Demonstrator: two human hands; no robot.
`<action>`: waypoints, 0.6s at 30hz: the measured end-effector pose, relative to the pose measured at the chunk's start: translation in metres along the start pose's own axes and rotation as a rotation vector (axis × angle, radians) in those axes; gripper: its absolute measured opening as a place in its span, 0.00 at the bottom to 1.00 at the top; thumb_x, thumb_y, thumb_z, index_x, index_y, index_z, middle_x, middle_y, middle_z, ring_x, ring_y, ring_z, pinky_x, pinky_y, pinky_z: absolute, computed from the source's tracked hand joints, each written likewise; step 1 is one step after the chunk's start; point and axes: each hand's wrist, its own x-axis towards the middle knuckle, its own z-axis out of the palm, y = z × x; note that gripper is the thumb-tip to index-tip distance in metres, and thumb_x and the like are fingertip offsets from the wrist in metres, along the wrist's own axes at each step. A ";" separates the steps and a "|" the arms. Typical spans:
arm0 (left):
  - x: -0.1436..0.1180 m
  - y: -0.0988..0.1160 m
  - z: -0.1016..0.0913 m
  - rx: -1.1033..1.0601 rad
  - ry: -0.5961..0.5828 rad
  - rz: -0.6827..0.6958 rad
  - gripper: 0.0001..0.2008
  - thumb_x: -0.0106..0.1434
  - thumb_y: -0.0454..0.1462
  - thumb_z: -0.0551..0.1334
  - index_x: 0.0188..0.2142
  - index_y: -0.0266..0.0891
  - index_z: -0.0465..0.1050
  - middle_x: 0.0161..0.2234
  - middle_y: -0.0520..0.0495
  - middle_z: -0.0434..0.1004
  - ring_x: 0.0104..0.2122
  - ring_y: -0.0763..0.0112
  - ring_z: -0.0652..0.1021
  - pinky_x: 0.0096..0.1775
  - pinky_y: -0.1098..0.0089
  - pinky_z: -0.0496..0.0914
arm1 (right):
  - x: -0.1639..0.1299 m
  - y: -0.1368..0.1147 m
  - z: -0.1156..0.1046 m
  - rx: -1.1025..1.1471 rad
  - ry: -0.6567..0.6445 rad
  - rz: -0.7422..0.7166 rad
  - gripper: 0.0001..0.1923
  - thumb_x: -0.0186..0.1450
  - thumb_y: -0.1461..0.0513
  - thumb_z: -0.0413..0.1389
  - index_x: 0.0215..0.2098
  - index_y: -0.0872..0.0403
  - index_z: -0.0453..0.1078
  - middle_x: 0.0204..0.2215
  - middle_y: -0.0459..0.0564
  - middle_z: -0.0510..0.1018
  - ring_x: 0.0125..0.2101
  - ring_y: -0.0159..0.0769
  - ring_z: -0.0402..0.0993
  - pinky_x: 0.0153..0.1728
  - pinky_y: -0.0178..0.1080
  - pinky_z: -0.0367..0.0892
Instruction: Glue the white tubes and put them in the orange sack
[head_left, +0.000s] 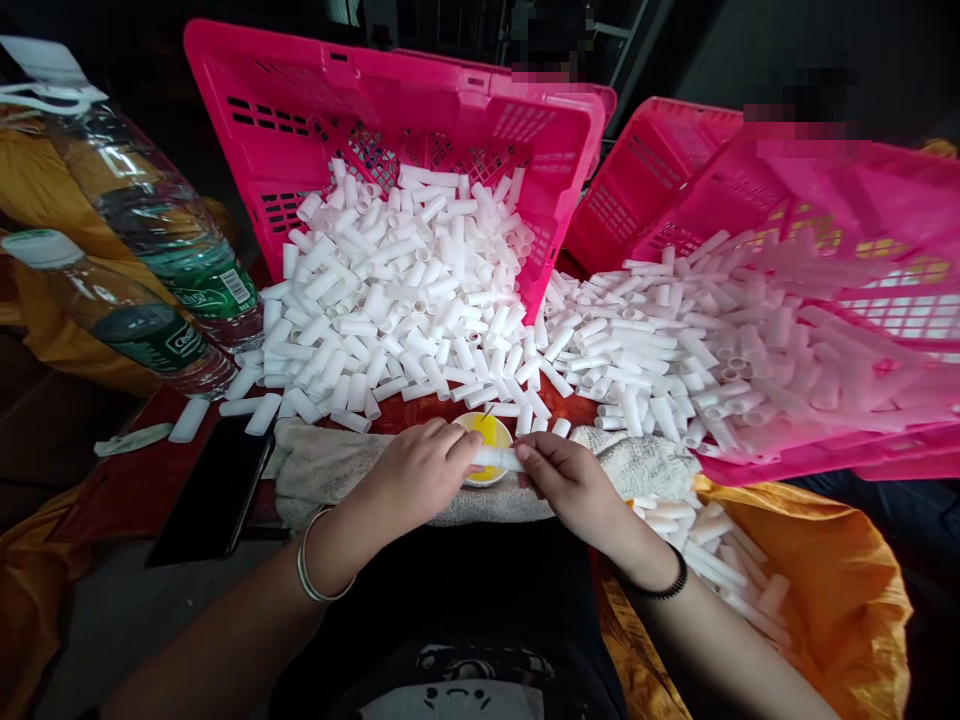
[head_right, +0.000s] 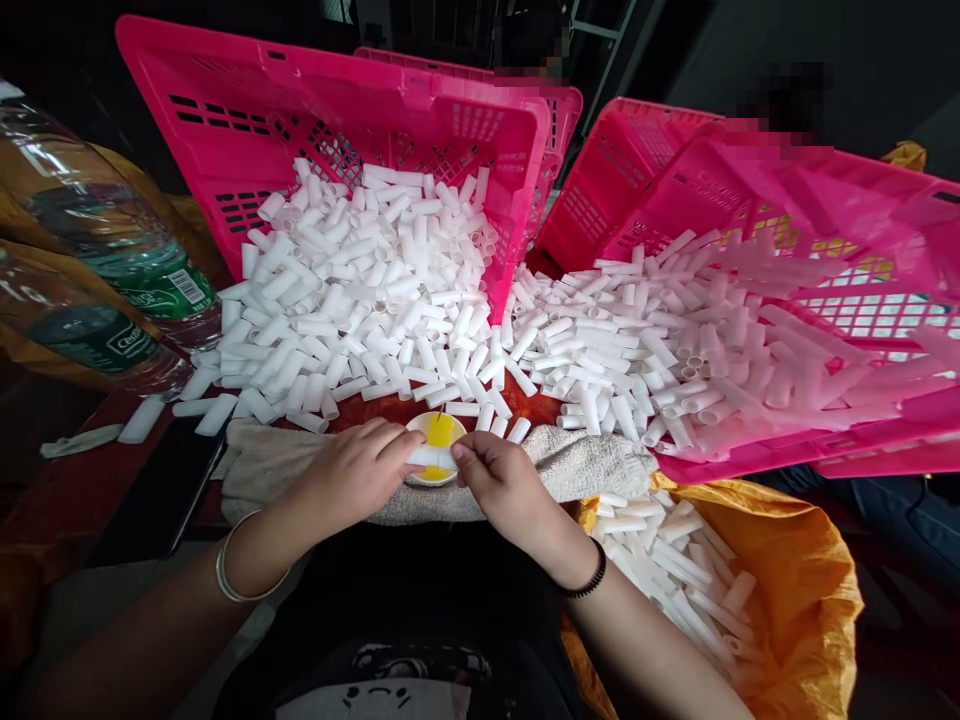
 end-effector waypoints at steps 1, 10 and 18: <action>-0.001 0.007 -0.001 -0.024 -0.015 -0.011 0.09 0.70 0.35 0.53 0.44 0.37 0.70 0.36 0.41 0.76 0.37 0.59 0.77 0.39 0.60 0.74 | -0.002 -0.002 0.000 -0.068 0.042 -0.023 0.18 0.72 0.53 0.48 0.29 0.52 0.68 0.19 0.44 0.70 0.19 0.31 0.65 0.21 0.34 0.63; -0.008 0.075 0.017 -0.322 -0.090 -0.126 0.06 0.69 0.36 0.53 0.36 0.39 0.66 0.31 0.41 0.75 0.30 0.57 0.77 0.31 0.58 0.73 | -0.031 -0.003 0.021 -0.410 0.383 -0.204 0.18 0.73 0.60 0.44 0.24 0.49 0.57 0.15 0.43 0.66 0.15 0.31 0.62 0.18 0.36 0.57; 0.007 -0.039 0.005 0.026 0.063 -0.248 0.14 0.70 0.33 0.51 0.52 0.36 0.67 0.47 0.33 0.75 0.48 0.50 0.75 0.50 0.49 0.72 | -0.075 0.025 -0.084 -1.195 0.199 0.023 0.15 0.70 0.56 0.48 0.31 0.51 0.71 0.23 0.55 0.76 0.22 0.42 0.70 0.24 0.40 0.61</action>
